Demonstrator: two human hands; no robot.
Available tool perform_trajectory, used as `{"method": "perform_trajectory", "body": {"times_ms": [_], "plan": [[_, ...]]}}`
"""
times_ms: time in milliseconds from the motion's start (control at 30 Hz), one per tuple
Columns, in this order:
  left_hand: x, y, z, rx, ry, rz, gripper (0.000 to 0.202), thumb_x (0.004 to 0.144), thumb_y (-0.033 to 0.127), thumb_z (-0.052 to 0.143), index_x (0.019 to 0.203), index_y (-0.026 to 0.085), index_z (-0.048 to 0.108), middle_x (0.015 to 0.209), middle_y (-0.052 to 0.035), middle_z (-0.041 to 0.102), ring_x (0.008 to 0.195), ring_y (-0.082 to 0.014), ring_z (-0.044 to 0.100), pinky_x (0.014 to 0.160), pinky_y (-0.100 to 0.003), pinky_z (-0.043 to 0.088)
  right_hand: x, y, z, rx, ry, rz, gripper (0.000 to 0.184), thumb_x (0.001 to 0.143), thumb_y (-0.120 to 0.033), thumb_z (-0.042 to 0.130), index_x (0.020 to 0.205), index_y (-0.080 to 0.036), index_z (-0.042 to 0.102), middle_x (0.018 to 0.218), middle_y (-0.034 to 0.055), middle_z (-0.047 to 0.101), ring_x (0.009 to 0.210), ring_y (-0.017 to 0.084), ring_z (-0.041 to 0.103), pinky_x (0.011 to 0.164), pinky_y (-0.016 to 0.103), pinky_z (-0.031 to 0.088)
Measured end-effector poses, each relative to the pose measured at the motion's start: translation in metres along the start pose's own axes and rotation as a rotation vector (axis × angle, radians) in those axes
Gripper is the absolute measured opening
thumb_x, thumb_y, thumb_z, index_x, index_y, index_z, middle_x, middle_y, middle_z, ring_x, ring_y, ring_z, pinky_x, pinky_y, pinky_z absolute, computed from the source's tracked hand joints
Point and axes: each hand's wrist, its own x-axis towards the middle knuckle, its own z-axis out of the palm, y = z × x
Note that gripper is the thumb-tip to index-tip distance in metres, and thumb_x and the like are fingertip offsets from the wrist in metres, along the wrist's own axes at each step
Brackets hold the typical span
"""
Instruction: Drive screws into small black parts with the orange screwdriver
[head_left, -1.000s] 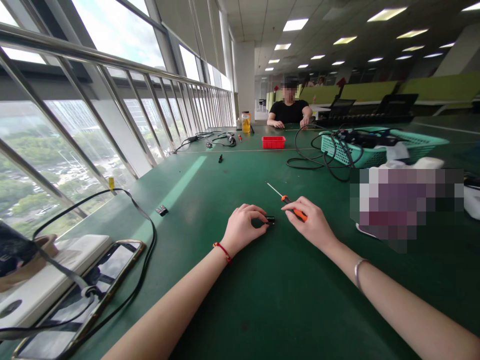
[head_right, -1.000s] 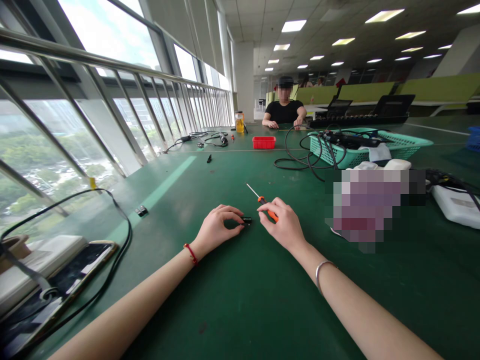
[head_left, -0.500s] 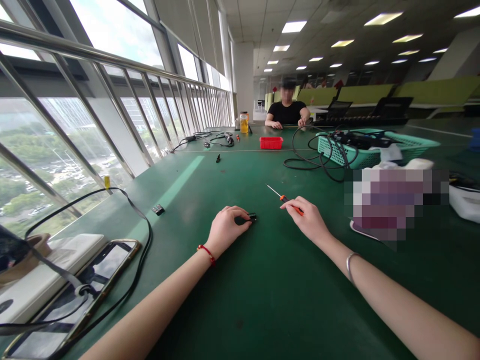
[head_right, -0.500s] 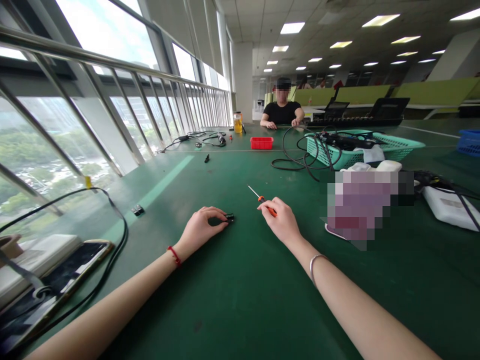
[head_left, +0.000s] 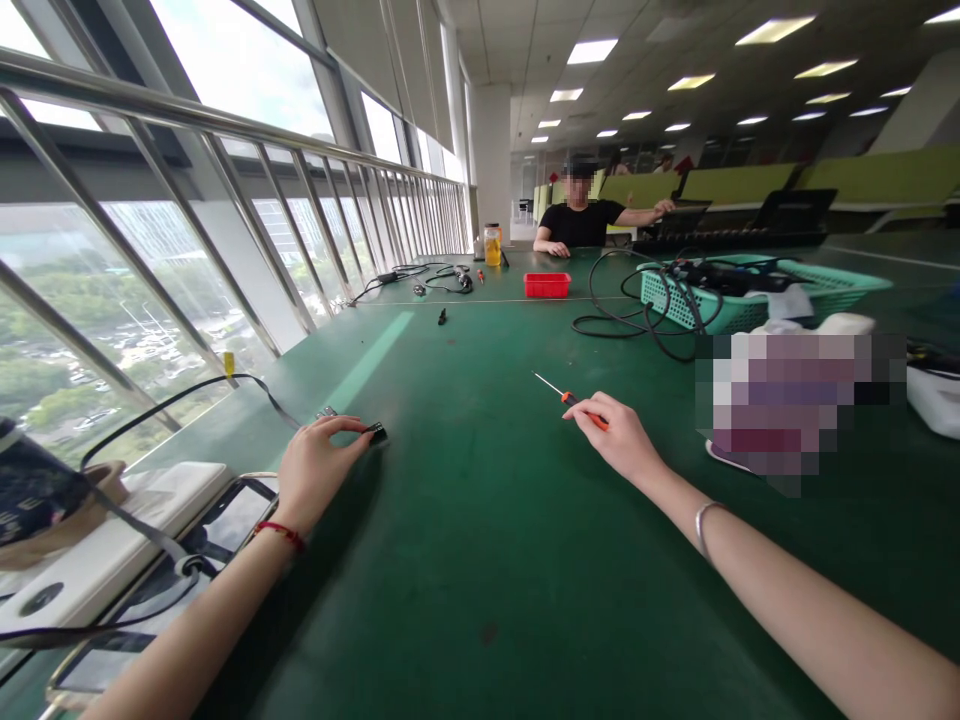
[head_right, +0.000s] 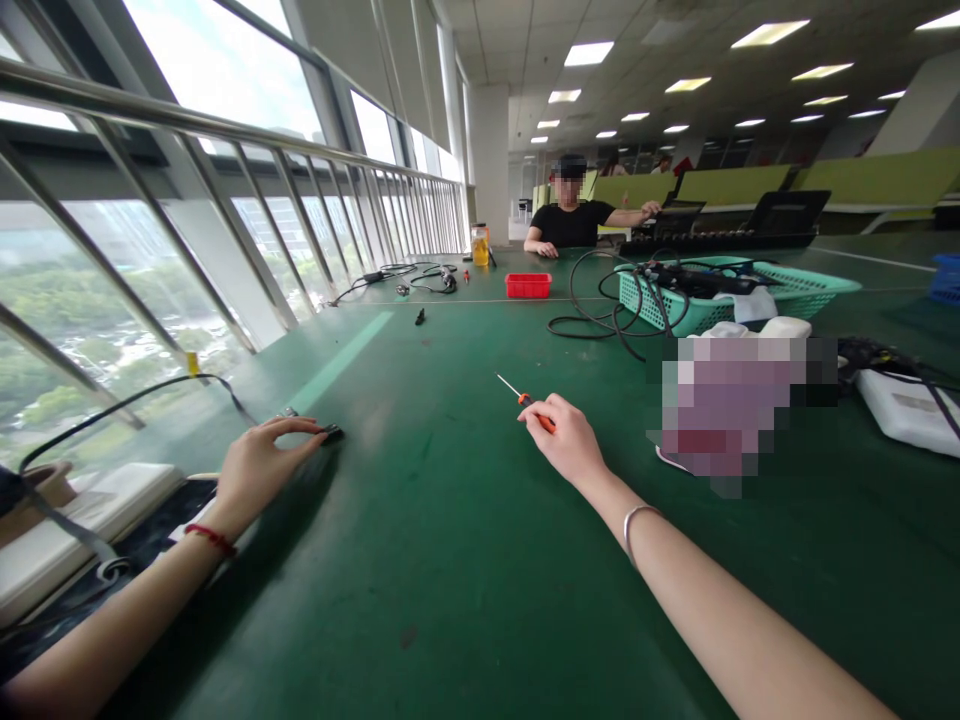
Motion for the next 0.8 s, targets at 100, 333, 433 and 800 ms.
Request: {"method": "perform_trajectory", "body": {"times_ms": [100,333,433,800], "plan": [[0.007,0.000,-0.006,-0.047,-0.071,-0.090,0.042,0.069,0.054,0.058,0.089,0.020,0.072,0.096,-0.0082,0.072,0.096,-0.0312,0.064,0.077,-0.035,0.048,0.000,0.000,0.000,-0.004,-0.007,0.006,0.027,0.085,-0.032,0.047,0.081,-0.022,0.071,0.074,0.0012,0.054,0.059,0.012,0.051,0.058,0.026,0.039],[0.014,-0.004,-0.008,-0.136,-0.173,-0.091,0.041,0.061,0.054,0.064,0.081,0.020,0.074,0.084,-0.0056,0.074,0.084,-0.0277,0.067,0.074,-0.030,0.050,0.001,0.000,0.000,-0.007,-0.026,0.016,0.027,0.086,-0.031,0.046,0.081,-0.022,0.071,0.075,0.0011,0.054,0.062,0.012,0.053,0.062,0.026,0.040],[0.016,-0.002,-0.008,-0.115,-0.180,-0.101,0.041,0.060,0.054,0.064,0.080,0.020,0.074,0.079,-0.0053,0.074,0.079,-0.0272,0.067,0.070,-0.030,0.050,0.001,0.000,0.000,-0.001,-0.028,0.011,0.027,0.086,-0.031,0.046,0.081,-0.022,0.071,0.075,0.0011,0.055,0.061,0.012,0.053,0.061,0.026,0.040],[0.040,-0.012,-0.011,-0.180,-0.316,-0.059,0.039,0.054,0.053,0.069,0.075,0.021,0.075,0.076,-0.0043,0.074,0.078,-0.0252,0.068,0.069,-0.028,0.051,0.001,0.000,0.000,-0.013,-0.034,0.008,0.027,0.085,-0.031,0.046,0.081,-0.022,0.071,0.074,0.0010,0.054,0.061,0.012,0.053,0.060,0.026,0.041]]}}
